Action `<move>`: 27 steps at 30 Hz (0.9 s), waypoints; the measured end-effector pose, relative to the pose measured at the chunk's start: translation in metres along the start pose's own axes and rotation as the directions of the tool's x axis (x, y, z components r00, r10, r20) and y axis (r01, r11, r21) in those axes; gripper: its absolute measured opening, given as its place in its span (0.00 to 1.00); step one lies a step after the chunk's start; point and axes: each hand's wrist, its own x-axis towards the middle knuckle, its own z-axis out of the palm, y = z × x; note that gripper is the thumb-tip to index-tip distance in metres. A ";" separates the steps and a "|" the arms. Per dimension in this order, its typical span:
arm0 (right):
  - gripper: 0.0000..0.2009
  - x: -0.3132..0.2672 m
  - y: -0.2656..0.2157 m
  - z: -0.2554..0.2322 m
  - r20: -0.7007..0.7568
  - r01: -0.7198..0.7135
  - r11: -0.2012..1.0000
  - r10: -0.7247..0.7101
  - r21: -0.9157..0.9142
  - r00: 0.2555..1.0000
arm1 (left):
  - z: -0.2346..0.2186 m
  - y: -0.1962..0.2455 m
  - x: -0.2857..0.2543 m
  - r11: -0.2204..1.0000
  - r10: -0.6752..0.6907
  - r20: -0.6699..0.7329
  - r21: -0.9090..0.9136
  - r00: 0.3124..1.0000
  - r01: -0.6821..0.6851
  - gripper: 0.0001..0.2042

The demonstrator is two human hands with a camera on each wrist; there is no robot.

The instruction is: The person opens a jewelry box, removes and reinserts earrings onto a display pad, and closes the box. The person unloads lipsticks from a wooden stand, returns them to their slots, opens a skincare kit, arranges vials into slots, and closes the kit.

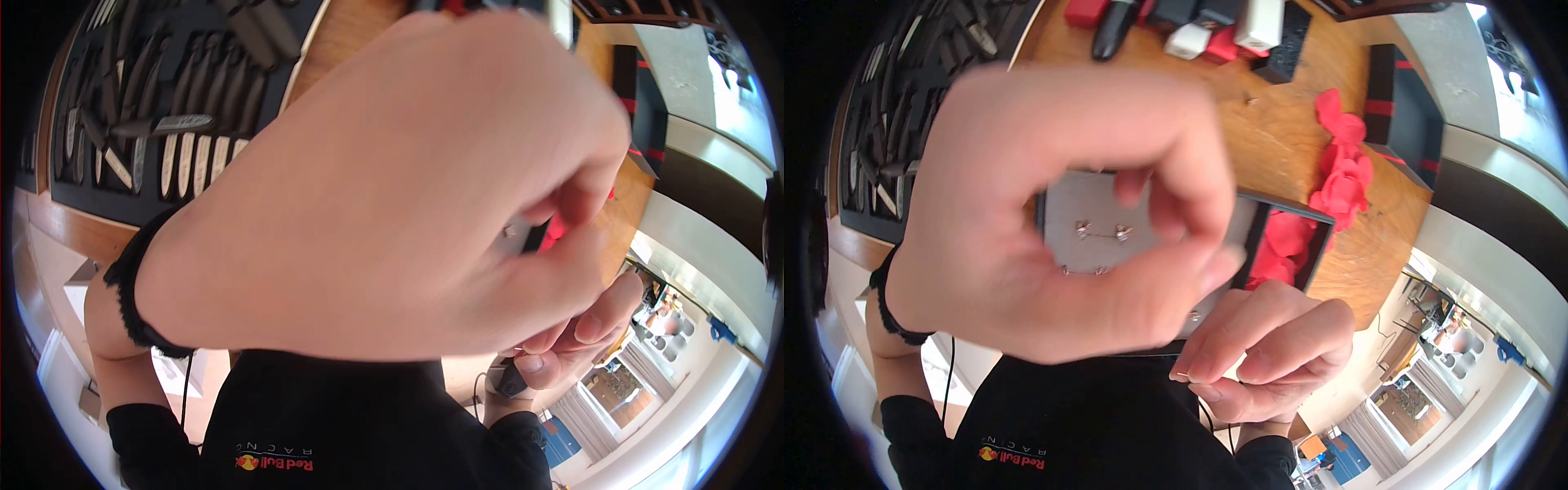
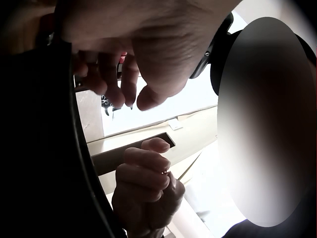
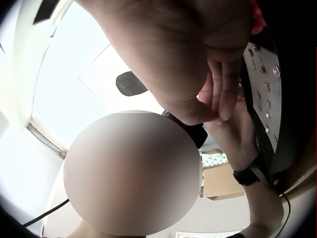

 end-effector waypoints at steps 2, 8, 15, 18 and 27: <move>0.20 0.004 0.007 0.003 -0.084 0.110 0.994 -0.107 0.030 0.991 | -0.001 -0.002 0.002 0.999 0.041 0.014 0.009 0.999 -0.041 0.08; 0.20 0.014 0.015 0.002 0.027 0.309 0.950 -0.308 -0.046 0.951 | -0.007 0.004 0.000 0.990 -0.019 0.276 0.141 0.961 -0.021 0.06; 0.18 0.016 0.013 -0.011 0.175 0.423 0.873 -0.389 -0.244 0.904 | -0.010 0.001 0.000 0.997 -0.024 0.278 0.076 0.960 0.002 0.05; 0.18 0.016 0.012 -0.010 0.248 0.492 0.817 -0.430 -0.302 0.868 | -0.011 0.002 0.000 0.998 -0.042 0.291 0.063 0.956 0.025 0.05; 0.16 0.019 0.001 -0.010 0.377 0.537 0.731 -0.398 -0.421 0.836 | -0.012 0.002 0.001 0.998 -0.050 0.295 0.045 0.954 0.038 0.06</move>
